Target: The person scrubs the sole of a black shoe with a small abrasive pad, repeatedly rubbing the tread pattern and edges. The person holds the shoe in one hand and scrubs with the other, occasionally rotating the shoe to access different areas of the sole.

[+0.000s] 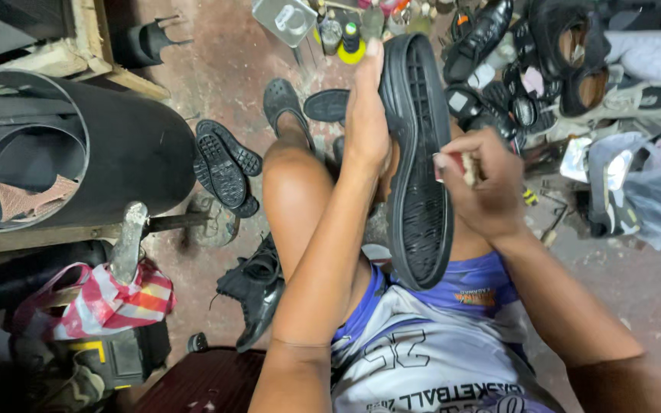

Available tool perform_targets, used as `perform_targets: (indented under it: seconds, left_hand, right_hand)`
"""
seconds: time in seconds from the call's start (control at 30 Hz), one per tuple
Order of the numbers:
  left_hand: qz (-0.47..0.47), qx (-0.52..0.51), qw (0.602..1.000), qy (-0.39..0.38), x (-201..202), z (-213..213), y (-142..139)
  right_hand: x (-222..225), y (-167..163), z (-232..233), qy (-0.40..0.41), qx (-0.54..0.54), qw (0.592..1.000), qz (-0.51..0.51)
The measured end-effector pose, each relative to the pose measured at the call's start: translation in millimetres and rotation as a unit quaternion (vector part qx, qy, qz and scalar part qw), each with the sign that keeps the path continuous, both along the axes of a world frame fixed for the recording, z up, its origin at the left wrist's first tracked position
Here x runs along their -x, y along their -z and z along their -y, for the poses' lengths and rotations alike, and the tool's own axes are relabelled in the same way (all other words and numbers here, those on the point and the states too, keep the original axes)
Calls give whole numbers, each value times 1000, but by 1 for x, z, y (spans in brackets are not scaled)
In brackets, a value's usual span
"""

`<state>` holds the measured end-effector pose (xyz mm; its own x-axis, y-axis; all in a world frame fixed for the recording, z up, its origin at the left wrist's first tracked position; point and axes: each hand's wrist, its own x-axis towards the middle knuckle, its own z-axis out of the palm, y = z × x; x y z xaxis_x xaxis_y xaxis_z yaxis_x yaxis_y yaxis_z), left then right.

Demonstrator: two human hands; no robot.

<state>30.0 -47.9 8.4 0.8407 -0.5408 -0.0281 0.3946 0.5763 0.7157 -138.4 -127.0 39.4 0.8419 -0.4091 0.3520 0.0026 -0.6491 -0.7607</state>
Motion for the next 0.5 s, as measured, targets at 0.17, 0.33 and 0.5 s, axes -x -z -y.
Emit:
perform_targets:
  seconds: [0.17, 0.33, 0.5]
  left_hand:
    - [20, -87, 994, 63, 46, -30, 0]
    - [117, -176, 976, 60, 46, -19, -16]
    - [206, -233, 950, 10, 52, -13, -26]
  right_hand:
    - [16, 33, -1, 8, 20, 999, 41]
    - [-13, 9, 24, 0, -120, 990, 73]
    - [-42, 6, 37, 2, -32, 998, 54]
